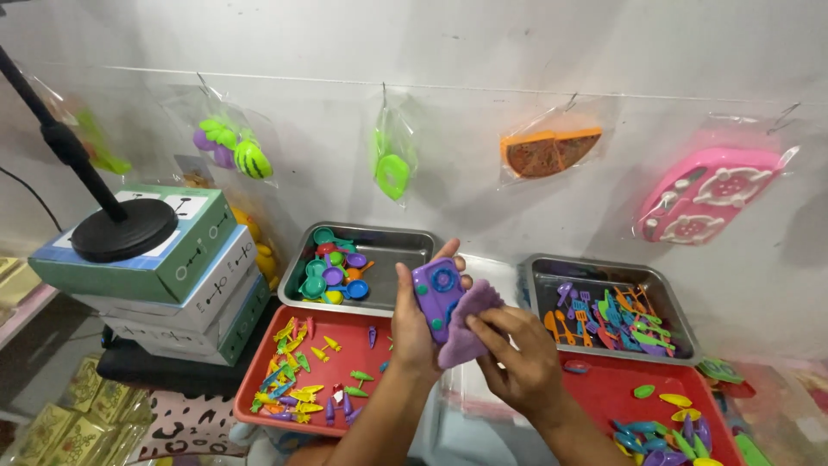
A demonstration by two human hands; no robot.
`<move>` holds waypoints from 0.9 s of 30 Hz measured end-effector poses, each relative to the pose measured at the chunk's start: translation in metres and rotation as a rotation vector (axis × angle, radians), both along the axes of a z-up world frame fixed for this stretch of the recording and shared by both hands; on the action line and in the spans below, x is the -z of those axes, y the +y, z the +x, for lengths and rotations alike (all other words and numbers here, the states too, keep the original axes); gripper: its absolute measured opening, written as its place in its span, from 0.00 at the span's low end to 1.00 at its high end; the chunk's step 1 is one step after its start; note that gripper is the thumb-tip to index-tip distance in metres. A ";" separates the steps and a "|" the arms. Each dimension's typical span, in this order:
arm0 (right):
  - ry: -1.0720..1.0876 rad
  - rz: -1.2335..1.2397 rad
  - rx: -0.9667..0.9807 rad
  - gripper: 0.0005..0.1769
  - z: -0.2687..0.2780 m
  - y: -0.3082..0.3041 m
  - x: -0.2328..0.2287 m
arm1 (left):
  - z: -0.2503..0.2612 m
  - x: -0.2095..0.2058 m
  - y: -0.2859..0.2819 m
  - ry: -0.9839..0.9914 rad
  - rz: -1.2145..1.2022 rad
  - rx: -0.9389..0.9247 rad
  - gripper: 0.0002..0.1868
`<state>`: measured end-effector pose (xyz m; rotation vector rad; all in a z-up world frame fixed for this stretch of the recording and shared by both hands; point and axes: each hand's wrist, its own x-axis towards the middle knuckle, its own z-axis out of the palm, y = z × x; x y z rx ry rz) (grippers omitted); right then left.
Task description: Cleaning and sorting small plastic toy components using a cloth and trays.
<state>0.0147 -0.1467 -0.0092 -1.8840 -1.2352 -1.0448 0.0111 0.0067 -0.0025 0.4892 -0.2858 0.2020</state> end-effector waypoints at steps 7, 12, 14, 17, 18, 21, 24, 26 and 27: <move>0.469 0.256 -0.103 0.22 -0.012 0.002 0.003 | -0.007 -0.014 -0.007 0.098 0.073 0.045 0.39; 0.903 0.381 -0.148 0.23 -0.025 0.006 -0.009 | -0.010 -0.009 -0.009 0.123 0.260 0.023 0.39; 0.889 0.449 -0.194 0.22 -0.018 0.003 0.000 | -0.013 -0.018 -0.011 0.134 0.376 -0.017 0.35; 0.820 0.376 -0.111 0.28 -0.016 -0.001 -0.008 | -0.007 -0.009 -0.016 0.107 0.379 0.054 0.35; 0.822 0.374 -0.108 0.28 -0.015 -0.001 -0.011 | -0.010 -0.009 -0.018 0.109 0.376 0.056 0.35; 0.719 0.286 -0.057 0.28 -0.005 -0.004 -0.013 | -0.012 -0.009 -0.026 0.143 0.264 0.181 0.35; 0.734 0.324 -0.045 0.27 0.001 -0.002 0.005 | -0.009 -0.001 -0.033 0.051 0.399 0.131 0.41; 0.759 0.575 -0.131 0.23 -0.002 0.003 0.015 | -0.006 0.009 -0.037 0.116 0.408 0.014 0.42; 0.757 0.577 -0.128 0.23 0.002 0.001 0.014 | -0.006 0.008 -0.037 0.114 0.408 0.018 0.42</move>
